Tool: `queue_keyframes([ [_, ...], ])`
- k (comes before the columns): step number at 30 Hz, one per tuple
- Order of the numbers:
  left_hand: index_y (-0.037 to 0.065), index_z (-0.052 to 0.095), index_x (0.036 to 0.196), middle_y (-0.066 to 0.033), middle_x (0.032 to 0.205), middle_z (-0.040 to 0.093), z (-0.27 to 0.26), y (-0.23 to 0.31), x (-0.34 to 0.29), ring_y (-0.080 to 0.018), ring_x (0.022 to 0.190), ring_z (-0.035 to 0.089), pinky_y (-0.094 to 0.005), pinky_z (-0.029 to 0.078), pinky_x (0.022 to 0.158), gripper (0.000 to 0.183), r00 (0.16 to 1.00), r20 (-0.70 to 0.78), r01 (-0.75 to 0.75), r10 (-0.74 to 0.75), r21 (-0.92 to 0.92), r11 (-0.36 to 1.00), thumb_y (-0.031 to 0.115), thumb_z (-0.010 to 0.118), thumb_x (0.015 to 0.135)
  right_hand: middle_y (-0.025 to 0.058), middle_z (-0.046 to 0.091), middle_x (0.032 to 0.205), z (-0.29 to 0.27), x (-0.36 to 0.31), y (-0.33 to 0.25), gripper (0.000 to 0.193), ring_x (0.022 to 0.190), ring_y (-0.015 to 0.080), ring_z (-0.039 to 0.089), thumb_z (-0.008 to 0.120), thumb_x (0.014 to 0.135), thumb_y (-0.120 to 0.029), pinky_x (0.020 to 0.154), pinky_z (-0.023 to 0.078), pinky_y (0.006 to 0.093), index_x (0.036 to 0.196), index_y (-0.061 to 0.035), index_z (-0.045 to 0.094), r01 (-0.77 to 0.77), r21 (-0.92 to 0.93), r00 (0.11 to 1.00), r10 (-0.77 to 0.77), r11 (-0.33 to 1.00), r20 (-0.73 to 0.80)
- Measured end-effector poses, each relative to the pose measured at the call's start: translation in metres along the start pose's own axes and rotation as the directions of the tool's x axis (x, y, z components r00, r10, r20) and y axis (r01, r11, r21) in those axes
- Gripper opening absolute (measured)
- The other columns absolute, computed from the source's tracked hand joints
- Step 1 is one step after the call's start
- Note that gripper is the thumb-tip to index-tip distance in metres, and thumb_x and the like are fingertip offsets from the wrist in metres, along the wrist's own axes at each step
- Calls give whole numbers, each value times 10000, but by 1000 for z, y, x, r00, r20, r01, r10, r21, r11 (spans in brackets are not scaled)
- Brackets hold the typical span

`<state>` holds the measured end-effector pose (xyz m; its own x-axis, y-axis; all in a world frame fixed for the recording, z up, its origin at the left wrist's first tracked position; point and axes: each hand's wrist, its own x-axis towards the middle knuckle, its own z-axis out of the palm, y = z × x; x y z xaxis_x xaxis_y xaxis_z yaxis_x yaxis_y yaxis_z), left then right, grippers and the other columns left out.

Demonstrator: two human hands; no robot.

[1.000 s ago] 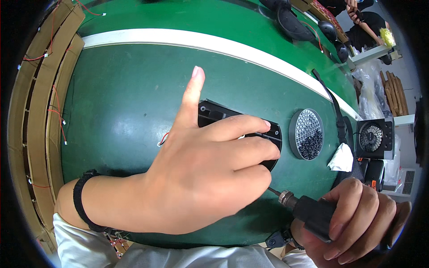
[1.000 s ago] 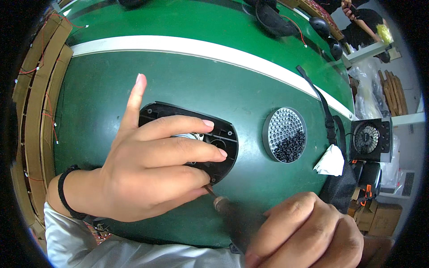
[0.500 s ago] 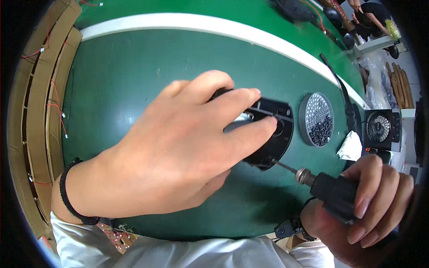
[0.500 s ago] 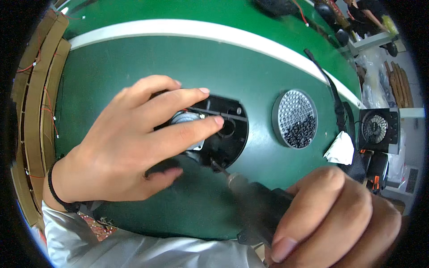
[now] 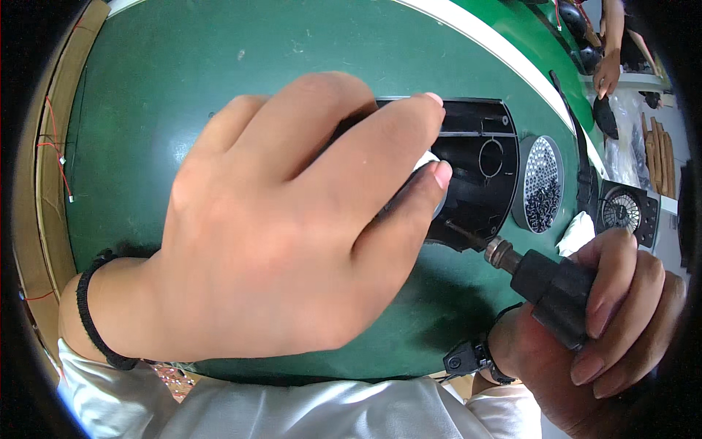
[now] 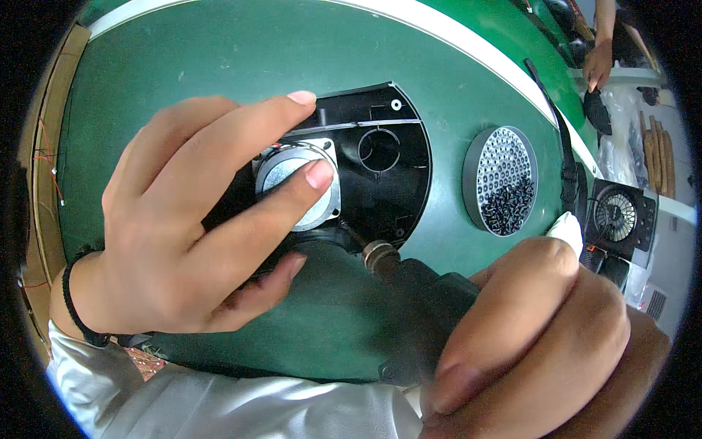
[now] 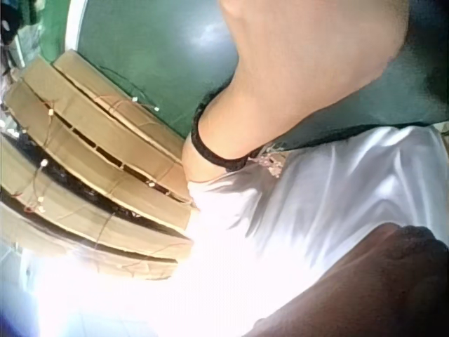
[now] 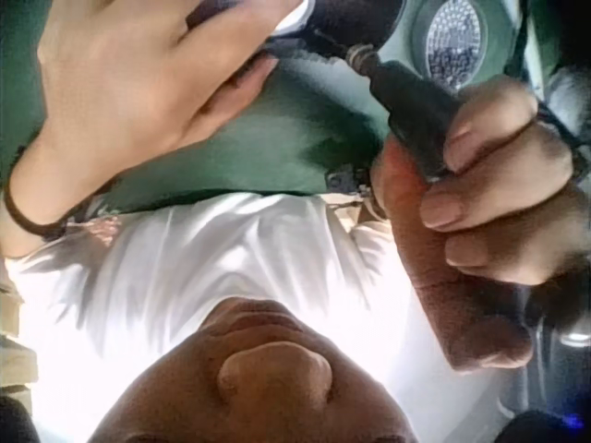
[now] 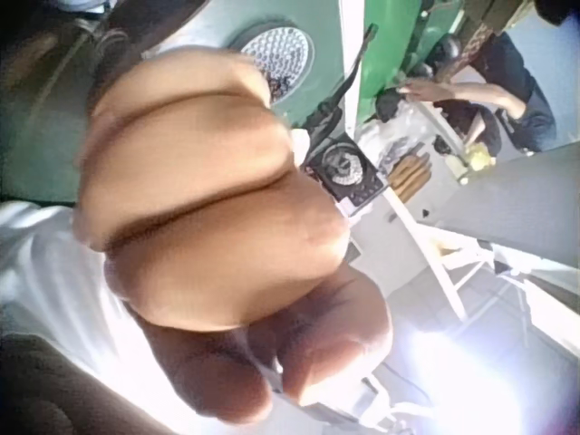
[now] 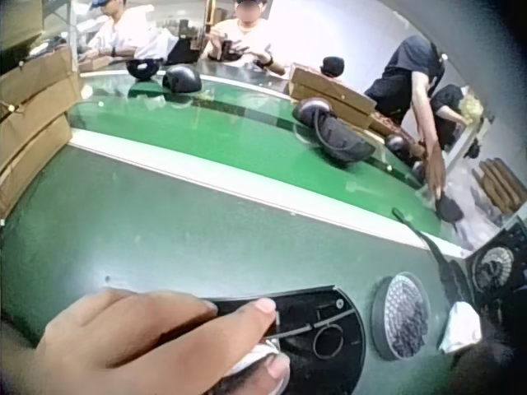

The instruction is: Using an electric screwdriver to fasten components inside a plastic electronic housing on an assembly line.

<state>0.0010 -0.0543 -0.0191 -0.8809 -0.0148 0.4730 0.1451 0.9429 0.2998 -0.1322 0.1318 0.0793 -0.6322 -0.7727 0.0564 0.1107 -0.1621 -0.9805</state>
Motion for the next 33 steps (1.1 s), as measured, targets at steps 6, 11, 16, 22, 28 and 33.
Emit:
queue_keyframes([
  [6,23,733,1116,-243,1235,666,6,-2,0,-342,837,652,-394,565,695,655,999,-51,-6,4,-29,1000,202,782,488,7,379,484,1,-4,3,459,387,110,318,478,997,-63,598,356,194,571,-170,346,-105,-127,992,94,986,-89],
  [11,29,742,1100,-233,1234,668,6,0,0,-325,821,644,-379,558,668,670,998,-66,21,-23,-32,999,189,784,451,-8,394,501,10,8,21,433,421,91,385,551,995,-121,610,357,211,599,-174,382,85,11,996,-85,996,-7],
  [16,32,743,1082,-220,1219,674,5,0,0,-311,811,638,-359,548,633,677,996,-75,41,-45,-47,998,188,782,424,-28,466,574,19,12,35,300,483,90,450,660,951,-223,634,351,264,725,-167,471,240,-94,970,-242,966,-10],
  [22,24,738,1077,-213,1190,683,32,-22,-10,-301,819,641,-358,545,623,678,917,-272,-234,291,223,946,193,782,422,-42,500,648,-4,4,48,194,558,87,475,671,899,-164,681,362,290,887,-137,480,391,-235,919,-365,890,147],
  [28,15,735,1076,-214,1166,680,11,8,-2,-308,840,653,-350,551,650,681,992,-125,15,-16,-16,1000,191,784,420,-36,518,691,-17,2,65,158,576,106,482,591,923,-206,698,371,313,970,-116,470,580,-190,799,-510,792,318],
  [33,46,737,1080,-137,1214,662,16,6,-12,-299,925,642,-355,570,667,561,997,-39,60,-60,0,998,163,827,539,-19,461,622,15,17,76,163,509,134,441,506,943,-256,627,384,347,1027,-116,512,504,-67,858,-489,861,158],
])
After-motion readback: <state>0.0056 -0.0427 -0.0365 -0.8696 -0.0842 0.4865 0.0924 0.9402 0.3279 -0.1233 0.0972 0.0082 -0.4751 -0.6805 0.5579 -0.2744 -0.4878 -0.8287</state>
